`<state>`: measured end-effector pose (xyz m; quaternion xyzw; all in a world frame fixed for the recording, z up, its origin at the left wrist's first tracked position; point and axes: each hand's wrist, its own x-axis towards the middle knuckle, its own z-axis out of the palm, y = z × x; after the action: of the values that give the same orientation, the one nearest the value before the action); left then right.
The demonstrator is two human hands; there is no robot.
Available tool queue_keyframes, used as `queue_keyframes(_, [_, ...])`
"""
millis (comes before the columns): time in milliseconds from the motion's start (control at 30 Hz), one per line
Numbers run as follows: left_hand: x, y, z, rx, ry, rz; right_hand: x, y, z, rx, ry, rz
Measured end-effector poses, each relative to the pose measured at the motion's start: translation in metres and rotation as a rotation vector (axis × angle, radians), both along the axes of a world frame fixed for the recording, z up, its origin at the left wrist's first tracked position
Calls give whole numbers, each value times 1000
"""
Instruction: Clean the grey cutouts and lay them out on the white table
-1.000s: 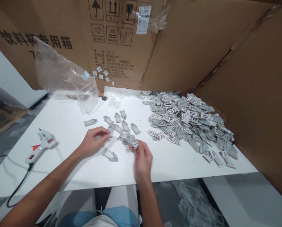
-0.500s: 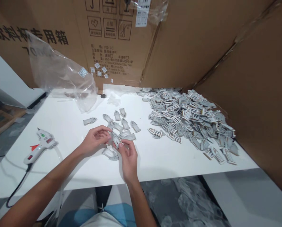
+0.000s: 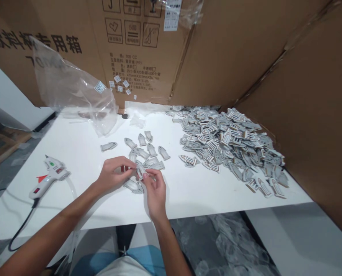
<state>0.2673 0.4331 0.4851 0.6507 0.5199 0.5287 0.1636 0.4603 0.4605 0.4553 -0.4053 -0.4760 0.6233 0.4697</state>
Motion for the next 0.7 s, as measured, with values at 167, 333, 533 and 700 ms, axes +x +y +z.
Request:
queue_keyframes(167, [1, 0, -8, 36, 128, -83, 1, -1, 3, 11, -15, 6])
queue_keyframes(333, [0, 1, -15, 106, 189, -64, 1, -1, 6, 6, -4, 22])
queue_keyframes(533, [1, 2, -19, 183, 220, -43, 1, -1, 6, 13, 9, 31])
queue_keyframes(700, [2, 3, -18, 184, 255, -44, 1, 0, 3, 17, 12, 37])
